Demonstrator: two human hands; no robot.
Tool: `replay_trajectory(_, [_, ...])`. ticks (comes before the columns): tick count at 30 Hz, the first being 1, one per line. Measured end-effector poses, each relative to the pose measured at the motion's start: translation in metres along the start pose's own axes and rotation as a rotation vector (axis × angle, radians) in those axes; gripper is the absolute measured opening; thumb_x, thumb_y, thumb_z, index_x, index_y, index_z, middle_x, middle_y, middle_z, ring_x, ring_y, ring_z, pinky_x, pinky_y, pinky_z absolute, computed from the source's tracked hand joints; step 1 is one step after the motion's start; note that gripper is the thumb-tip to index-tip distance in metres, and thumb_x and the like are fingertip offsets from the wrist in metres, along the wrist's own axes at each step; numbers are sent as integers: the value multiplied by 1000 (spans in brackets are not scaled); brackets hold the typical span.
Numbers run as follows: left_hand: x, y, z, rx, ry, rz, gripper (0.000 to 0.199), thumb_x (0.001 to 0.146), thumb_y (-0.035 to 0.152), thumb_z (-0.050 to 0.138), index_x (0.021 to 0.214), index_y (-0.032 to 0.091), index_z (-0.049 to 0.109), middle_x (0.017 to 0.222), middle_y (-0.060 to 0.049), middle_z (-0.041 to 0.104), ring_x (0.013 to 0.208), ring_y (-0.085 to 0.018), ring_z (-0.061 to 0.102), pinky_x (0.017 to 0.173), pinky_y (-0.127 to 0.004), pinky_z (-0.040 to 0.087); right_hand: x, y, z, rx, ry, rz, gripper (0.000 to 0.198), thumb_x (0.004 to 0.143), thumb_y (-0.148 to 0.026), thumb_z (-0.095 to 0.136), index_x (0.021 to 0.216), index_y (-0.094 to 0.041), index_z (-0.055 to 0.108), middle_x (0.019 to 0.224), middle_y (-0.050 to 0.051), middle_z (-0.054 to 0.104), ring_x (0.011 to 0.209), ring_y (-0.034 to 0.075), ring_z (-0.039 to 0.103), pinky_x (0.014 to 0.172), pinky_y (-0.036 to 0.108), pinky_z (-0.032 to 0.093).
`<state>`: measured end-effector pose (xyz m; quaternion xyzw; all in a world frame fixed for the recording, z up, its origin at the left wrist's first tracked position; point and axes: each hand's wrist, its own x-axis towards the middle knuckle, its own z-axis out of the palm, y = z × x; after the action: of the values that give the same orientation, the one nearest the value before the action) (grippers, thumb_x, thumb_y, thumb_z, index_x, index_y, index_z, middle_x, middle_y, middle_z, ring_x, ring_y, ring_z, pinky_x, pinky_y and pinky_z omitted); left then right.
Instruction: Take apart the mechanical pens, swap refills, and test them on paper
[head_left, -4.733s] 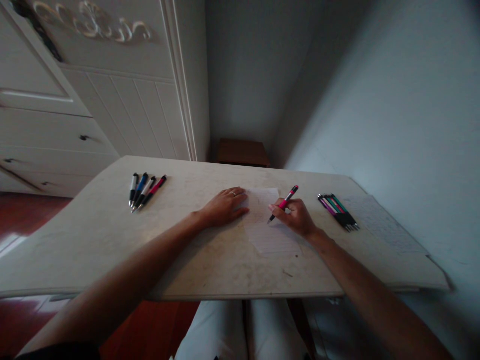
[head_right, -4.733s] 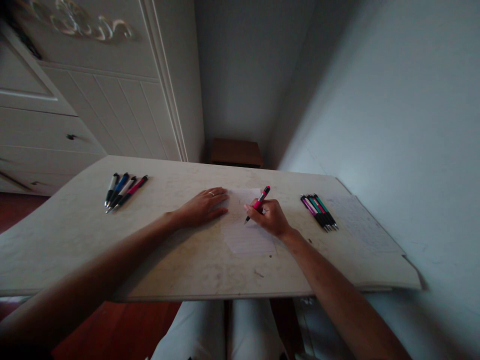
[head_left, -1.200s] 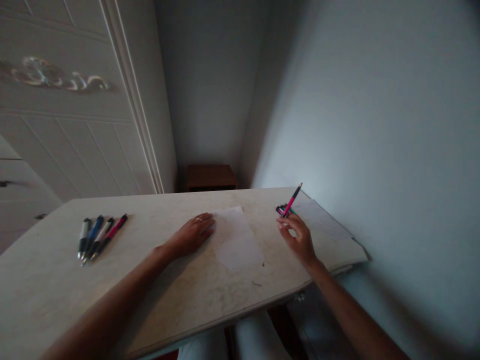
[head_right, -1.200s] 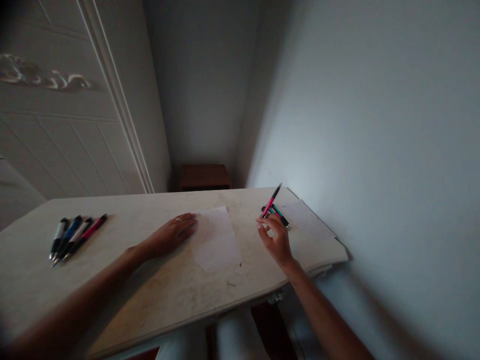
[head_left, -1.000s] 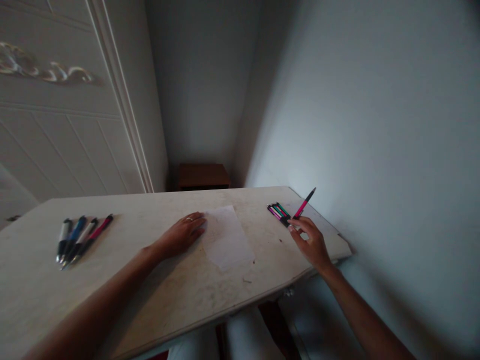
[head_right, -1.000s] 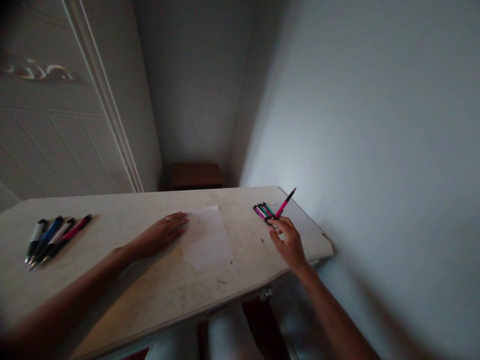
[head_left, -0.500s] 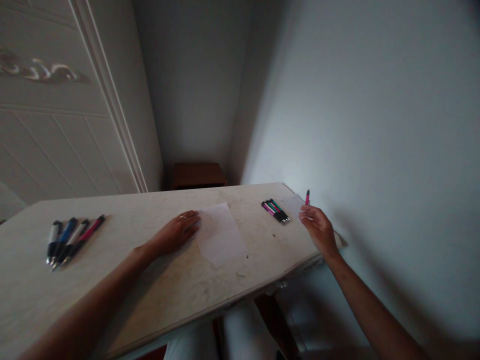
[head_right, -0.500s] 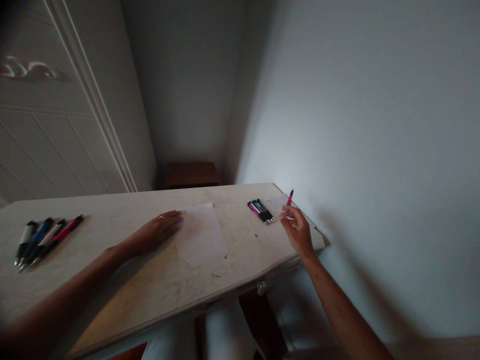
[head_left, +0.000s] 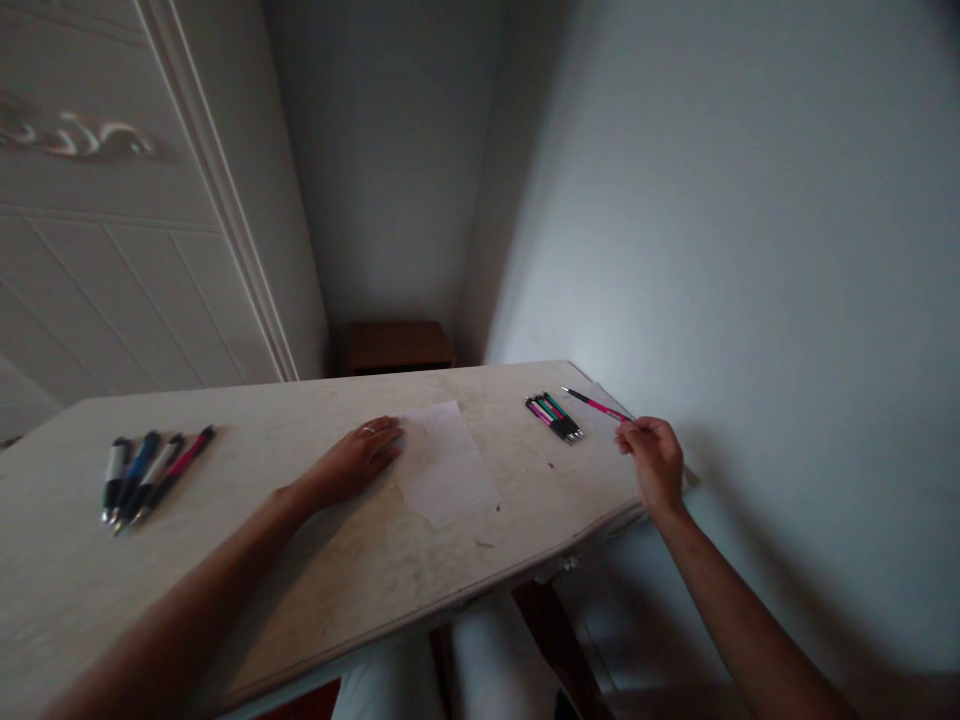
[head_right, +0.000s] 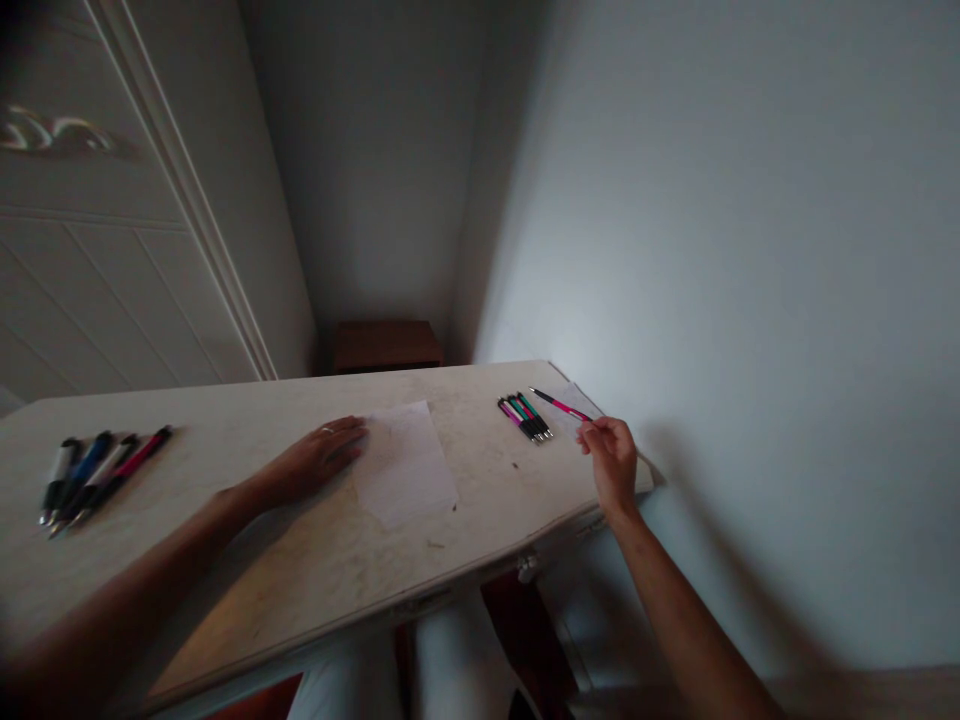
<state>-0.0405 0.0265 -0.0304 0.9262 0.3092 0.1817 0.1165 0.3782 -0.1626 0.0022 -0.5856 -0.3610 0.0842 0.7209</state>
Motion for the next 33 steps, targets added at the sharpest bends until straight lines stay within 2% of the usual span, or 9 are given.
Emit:
replay_trajectory(2, [0, 0, 0, -11, 8, 3, 59, 96, 56, 29, 124, 17, 64, 140, -12, 55, 128, -28, 52, 110, -45, 41, 8, -5, -4, -34, 49, -53, 33, 72, -43, 75, 81, -20, 54, 62, -5, 58, 52, 10, 49, 50, 22, 39])
replay_trajectory(6, [0, -1, 1, -14, 12, 1, 60, 96, 56, 29, 124, 17, 64, 140, -12, 55, 128, -28, 53, 110, -45, 41, 29, -24, -12, -219, 25, -119, 38, 80, -52, 66, 69, -21, 48, 51, -8, 41, 46, 10, 36, 46, 23, 30])
replay_trajectory(11, [0, -4, 3, -1, 6, 0, 61, 96, 57, 28, 125, 16, 63, 140, -12, 55, 129, -27, 51, 111, -44, 40, 69, -44, -6, -701, -136, -335, 55, 87, -58, 51, 52, -22, 30, 49, -6, 27, 49, 10, 31, 50, 27, 26])
replay_trajectory(13, [0, -4, 3, -4, 8, -2, 62, 96, 58, 28, 126, 16, 63, 140, -12, 55, 129, -27, 51, 111, -43, 40, 88, -45, 4, -907, -302, -383, 58, 90, -61, 43, 50, -21, 31, 47, -4, 29, 48, 11, 33, 51, 28, 25])
replay_trajectory(16, [-1, -4, 2, -1, 4, -11, 63, 95, 59, 29, 127, 16, 63, 141, -12, 55, 129, -27, 51, 111, -42, 40, 114, -40, 28, -1273, -697, -321, 62, 91, -66, 35, 52, -20, 51, 51, 1, 51, 54, 15, 50, 52, 27, 27])
replay_trajectory(18, [-1, -3, 1, 2, -1, -18, 63, 95, 59, 29, 127, 16, 63, 141, -12, 54, 129, -27, 51, 111, -43, 40, 127, -33, 47, -1441, -910, -318, 62, 91, -67, 33, 65, -21, 66, 66, 5, 66, 66, 21, 61, 55, 27, 32])
replay_trajectory(22, [-1, -5, 1, -1, -9, -15, 63, 95, 59, 30, 127, 16, 62, 141, -12, 54, 131, -27, 50, 112, -43, 38, 141, -11, 84, -1562, -1071, -322, 65, 93, -66, 27, 91, -23, 75, 98, 11, 75, 91, 28, 68, 69, 31, 44])
replay_trajectory(25, [-1, -6, 2, -4, -9, -12, 63, 95, 59, 30, 128, 15, 62, 142, -12, 53, 132, -27, 49, 113, -43, 37, 145, 4, 102, -1586, -1125, -309, 67, 94, -65, 25, 98, -20, 75, 111, 15, 72, 103, 31, 67, 78, 35, 46])
replay_trajectory(33, [-1, -6, 1, -19, 21, -5, 60, 95, 58, 33, 126, 18, 63, 140, -11, 56, 129, -27, 52, 111, -42, 41, 138, 24, 118, -1473, -1142, -270, 55, 97, -58, 32, 93, -19, 71, 103, 13, 73, 99, 26, 67, 79, 30, 44])
